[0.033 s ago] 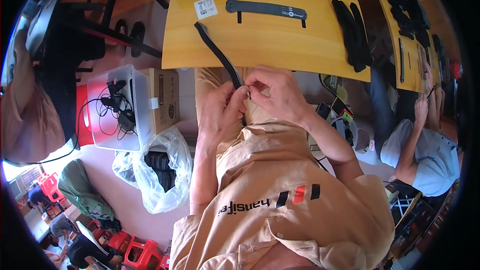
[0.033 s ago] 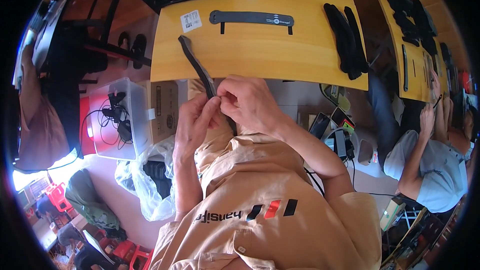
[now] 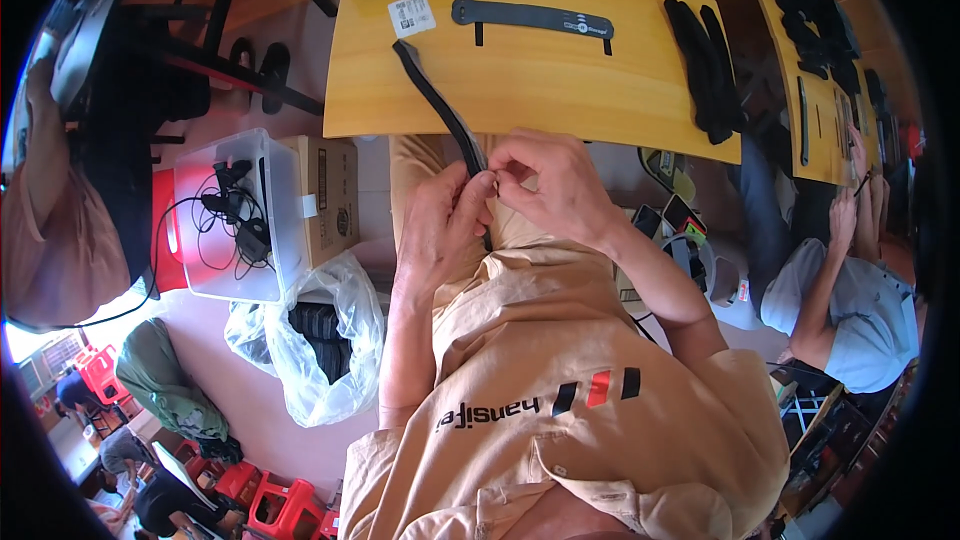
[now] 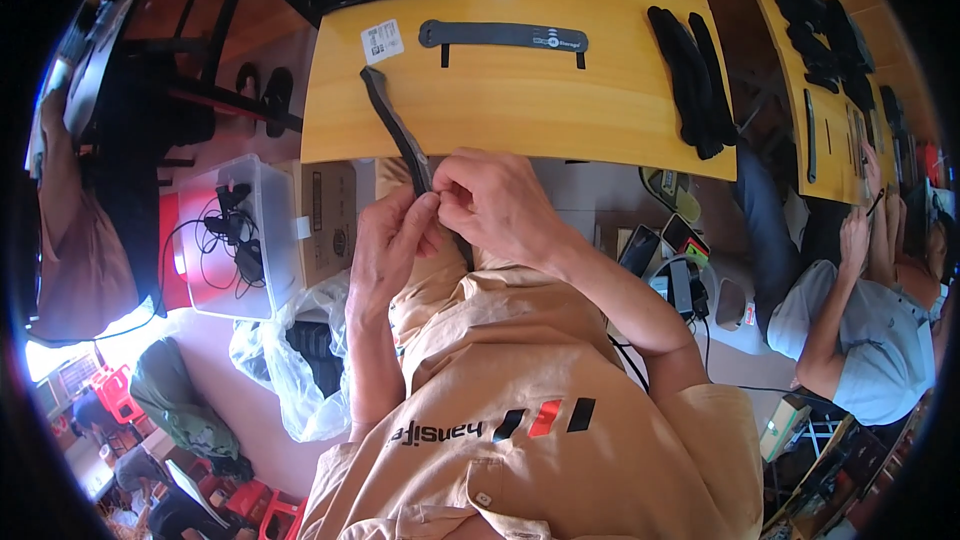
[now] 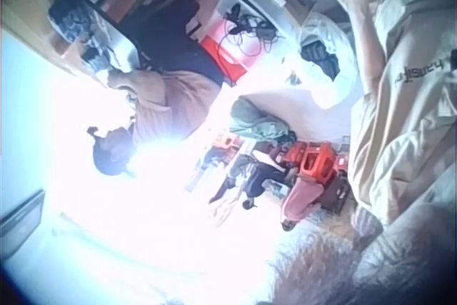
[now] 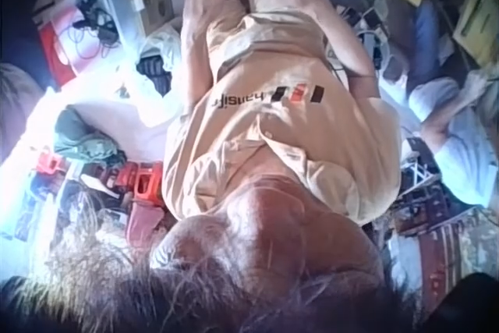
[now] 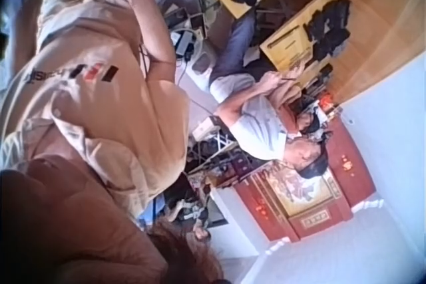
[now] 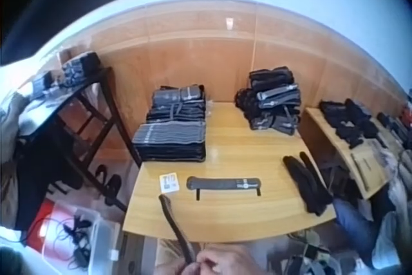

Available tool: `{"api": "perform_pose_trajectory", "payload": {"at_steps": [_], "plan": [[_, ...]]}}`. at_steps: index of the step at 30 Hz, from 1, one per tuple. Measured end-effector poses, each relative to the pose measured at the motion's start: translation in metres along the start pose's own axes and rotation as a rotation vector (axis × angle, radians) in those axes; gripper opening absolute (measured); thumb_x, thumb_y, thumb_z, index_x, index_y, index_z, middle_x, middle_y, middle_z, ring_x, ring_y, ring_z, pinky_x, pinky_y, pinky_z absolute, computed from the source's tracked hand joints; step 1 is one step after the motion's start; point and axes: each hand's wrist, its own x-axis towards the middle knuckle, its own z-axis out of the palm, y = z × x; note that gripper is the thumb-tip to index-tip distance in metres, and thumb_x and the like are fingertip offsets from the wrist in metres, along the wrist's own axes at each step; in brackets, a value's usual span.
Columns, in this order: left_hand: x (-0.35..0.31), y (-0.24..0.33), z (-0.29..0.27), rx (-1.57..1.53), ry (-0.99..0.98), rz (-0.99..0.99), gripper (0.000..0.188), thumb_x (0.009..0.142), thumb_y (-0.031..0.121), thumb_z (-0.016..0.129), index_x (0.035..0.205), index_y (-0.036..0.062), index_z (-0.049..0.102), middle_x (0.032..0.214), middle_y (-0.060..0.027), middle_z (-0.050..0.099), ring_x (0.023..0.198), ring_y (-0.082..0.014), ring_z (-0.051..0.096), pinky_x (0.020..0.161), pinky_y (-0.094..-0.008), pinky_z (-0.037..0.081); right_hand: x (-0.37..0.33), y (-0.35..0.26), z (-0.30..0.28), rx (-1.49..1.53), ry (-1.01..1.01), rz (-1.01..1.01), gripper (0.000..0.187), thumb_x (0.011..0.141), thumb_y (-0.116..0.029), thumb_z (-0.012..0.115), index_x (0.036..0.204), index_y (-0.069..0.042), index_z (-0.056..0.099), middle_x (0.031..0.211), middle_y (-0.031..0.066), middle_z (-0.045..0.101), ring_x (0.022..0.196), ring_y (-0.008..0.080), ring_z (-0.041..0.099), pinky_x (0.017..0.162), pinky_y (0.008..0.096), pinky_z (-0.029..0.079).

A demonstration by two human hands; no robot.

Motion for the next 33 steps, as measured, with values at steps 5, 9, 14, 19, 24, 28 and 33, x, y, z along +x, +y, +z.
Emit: {"api": "perform_pose_trajectory", "payload": {"at_steps": [5, 9, 14, 19, 24, 28, 33], "plan": [[0.001, 0.002, -0.001, 0.14, 0.053, 0.083, 0.025, 0.091, 0.017, 0.049, 0.075, -0.0009, 0.053, 0.055, -0.0078, 0.054, 0.047, -0.0145, 0.055, 0.045, -0.0274, 0.043, 0.008, 0.002, 0.006, -0.048, 0.057, -0.106, 0.009, 0.067, 0.0, 0.061, 0.07, 0.0, 0.052, 0.064, 0.0117, 0.053, 0.056, 0.0289, 0.054, 0.052, 0.0361, 0.044], [0.0, 0.001, -0.001, 0.137, 0.074, 0.097, 0.024, 0.091, 0.016, 0.05, 0.072, -0.0002, 0.051, 0.054, -0.0074, 0.054, 0.047, -0.0145, 0.054, 0.045, -0.0272, 0.042, 0.01, -0.004, 0.008, -0.118, 0.104, -0.195, 0.009, 0.067, 0.0, 0.06, 0.07, 0.0, 0.052, 0.063, 0.0113, 0.051, 0.055, 0.0297, 0.053, 0.051, 0.0363, 0.043], [-0.002, -0.003, -0.001, 0.118, 0.106, 0.183, 0.024, 0.089, 0.016, 0.052, 0.072, -0.0003, 0.052, 0.05, -0.0042, 0.05, 0.045, -0.0098, 0.05, 0.043, -0.0247, 0.039, 0.01, -0.004, 0.003, 0.079, 0.03, -0.051, 0.007, 0.07, 0.001, 0.059, 0.073, 0.002, 0.053, 0.064, 0.0099, 0.054, 0.055, 0.0237, 0.054, 0.052, 0.0307, 0.045], [-0.008, -0.011, 0.002, -0.123, 0.08, 0.141, 0.026, 0.092, 0.018, 0.049, 0.072, 0.0015, 0.054, 0.05, 0.001, 0.046, 0.042, -0.0045, 0.041, 0.039, -0.0188, 0.032, 0.011, 0.002, -0.004, 0.39, -0.168, 0.216, 0.005, 0.074, 0.0, 0.059, 0.076, 0.002, 0.055, 0.065, 0.0084, 0.054, 0.055, 0.0181, 0.053, 0.052, 0.0286, 0.044], [-0.008, -0.003, 0.003, -0.24, 0.083, 0.042, 0.028, 0.092, 0.016, 0.048, 0.068, 0.0014, 0.052, 0.053, 0.0017, 0.046, 0.044, -0.0035, 0.042, 0.039, -0.0193, 0.034, 0.006, -0.018, -0.016, 0.172, -0.202, 0.102, 0.01, 0.077, 0.004, 0.058, 0.085, 0.002, 0.053, 0.077, 0.0071, 0.053, 0.072, 0.0147, 0.057, 0.064, 0.0235, 0.048], [-0.01, 0.003, 0.001, -0.207, 0.04, 0.058, 0.028, 0.091, 0.016, 0.049, 0.068, 0.0014, 0.052, 0.052, 0.0014, 0.045, 0.044, -0.0035, 0.041, 0.039, -0.0196, 0.033, 0.004, -0.017, -0.019, -0.077, -0.18, -0.158, 0.012, 0.077, 0.0, 0.059, 0.085, 0.001, 0.05, 0.078, 0.0118, 0.049, 0.069, 0.0275, 0.054, 0.06, 0.0341, 0.044], [-0.016, 0.012, -0.007, -0.197, -0.082, 0.005, 0.027, 0.09, 0.015, 0.05, 0.066, 0.0018, 0.051, 0.05, 0.0022, 0.044, 0.043, -0.0032, 0.04, 0.039, -0.0197, 0.03, 0.007, -0.019, -0.026, -0.115, -0.3, -0.223, 0.011, 0.08, -0.007, 0.057, 0.081, -0.002, 0.048, 0.071, 0.013, 0.05, 0.068, 0.0316, 0.054, 0.06, 0.0405, 0.041]]}}
